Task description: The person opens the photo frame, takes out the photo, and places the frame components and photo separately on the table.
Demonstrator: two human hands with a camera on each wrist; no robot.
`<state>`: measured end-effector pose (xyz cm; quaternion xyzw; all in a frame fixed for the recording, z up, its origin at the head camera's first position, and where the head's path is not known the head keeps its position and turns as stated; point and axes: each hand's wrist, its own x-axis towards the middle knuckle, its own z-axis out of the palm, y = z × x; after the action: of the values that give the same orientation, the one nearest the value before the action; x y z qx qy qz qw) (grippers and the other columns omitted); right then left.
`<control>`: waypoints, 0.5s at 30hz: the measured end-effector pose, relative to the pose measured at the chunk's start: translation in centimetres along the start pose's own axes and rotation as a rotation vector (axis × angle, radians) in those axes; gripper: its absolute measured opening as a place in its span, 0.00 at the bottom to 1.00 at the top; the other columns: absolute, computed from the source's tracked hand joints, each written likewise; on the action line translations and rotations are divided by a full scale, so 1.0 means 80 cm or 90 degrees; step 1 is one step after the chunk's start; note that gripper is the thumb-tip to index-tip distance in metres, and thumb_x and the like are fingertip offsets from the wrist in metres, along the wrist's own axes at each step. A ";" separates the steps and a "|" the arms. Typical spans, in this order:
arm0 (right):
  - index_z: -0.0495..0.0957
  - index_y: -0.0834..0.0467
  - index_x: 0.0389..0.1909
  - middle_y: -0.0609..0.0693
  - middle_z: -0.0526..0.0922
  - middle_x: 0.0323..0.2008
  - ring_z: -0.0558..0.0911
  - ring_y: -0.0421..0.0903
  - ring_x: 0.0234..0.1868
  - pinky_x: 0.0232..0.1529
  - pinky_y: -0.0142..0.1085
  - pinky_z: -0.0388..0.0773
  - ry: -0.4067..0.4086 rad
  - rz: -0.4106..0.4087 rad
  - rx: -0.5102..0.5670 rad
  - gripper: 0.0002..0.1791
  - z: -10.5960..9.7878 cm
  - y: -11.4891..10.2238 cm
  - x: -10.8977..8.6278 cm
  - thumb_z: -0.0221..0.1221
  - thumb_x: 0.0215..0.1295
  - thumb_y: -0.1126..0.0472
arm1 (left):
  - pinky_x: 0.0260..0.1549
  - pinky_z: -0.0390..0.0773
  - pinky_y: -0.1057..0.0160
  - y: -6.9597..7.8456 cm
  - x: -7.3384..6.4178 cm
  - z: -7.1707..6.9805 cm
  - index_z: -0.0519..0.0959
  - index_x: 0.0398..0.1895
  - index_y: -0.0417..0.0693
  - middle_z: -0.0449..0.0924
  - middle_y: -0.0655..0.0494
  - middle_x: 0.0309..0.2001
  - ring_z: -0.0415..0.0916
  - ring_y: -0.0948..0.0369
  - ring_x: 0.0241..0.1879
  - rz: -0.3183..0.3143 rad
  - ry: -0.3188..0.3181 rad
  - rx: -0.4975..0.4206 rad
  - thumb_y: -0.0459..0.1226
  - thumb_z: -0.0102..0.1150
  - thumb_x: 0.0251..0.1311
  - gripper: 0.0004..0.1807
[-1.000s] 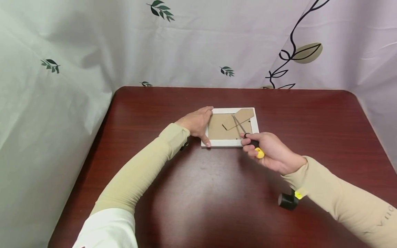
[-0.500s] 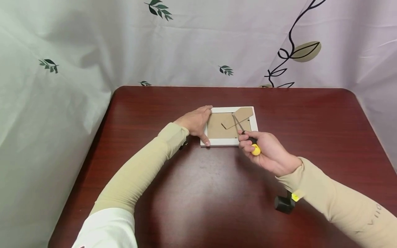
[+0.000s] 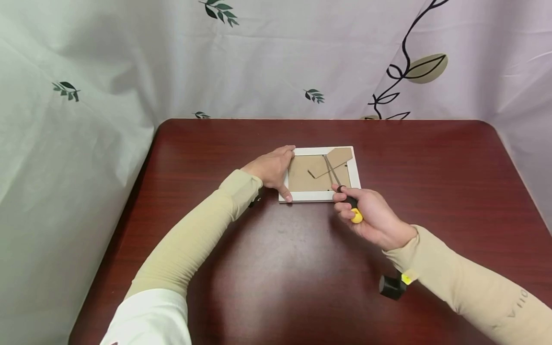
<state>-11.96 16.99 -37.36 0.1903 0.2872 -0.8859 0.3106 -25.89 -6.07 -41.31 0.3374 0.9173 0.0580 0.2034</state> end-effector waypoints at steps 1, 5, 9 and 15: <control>0.57 0.61 0.54 0.48 0.65 0.28 0.54 0.39 0.24 0.17 0.25 0.57 -0.006 0.004 0.016 0.08 -0.001 -0.001 -0.001 0.36 0.82 0.64 | 0.75 0.44 0.62 0.000 0.000 0.000 0.59 0.71 0.31 0.44 0.39 0.79 0.43 0.50 0.78 0.000 0.000 0.000 0.63 0.83 0.28 0.70; 0.57 0.61 0.55 0.48 0.66 0.28 0.56 0.38 0.24 0.18 0.25 0.57 -0.013 0.017 0.003 0.08 -0.001 -0.007 -0.006 0.38 0.81 0.64 | 0.75 0.44 0.62 0.000 0.001 -0.001 0.58 0.72 0.31 0.44 0.39 0.79 0.43 0.51 0.78 -0.004 -0.002 0.002 0.63 0.83 0.28 0.71; 0.59 0.64 0.57 0.47 0.69 0.29 0.61 0.37 0.23 0.18 0.23 0.61 0.029 -0.008 -0.194 0.11 -0.001 -0.013 -0.009 0.39 0.80 0.65 | 0.75 0.44 0.62 0.001 0.002 0.000 0.58 0.72 0.32 0.44 0.40 0.79 0.43 0.51 0.78 -0.005 -0.002 -0.002 0.63 0.83 0.28 0.71; 0.60 0.66 0.60 0.46 0.72 0.29 0.71 0.36 0.26 0.20 0.21 0.67 0.059 -0.007 -0.368 0.14 -0.011 -0.020 -0.012 0.40 0.79 0.64 | 0.75 0.45 0.62 0.003 0.003 -0.003 0.57 0.72 0.31 0.46 0.37 0.78 0.45 0.49 0.78 -0.004 -0.011 0.021 0.63 0.83 0.28 0.72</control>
<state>-12.20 18.97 -36.89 0.1325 0.5425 -0.7594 0.3339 -25.99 -5.75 -41.13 0.3379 0.9176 0.0396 0.2058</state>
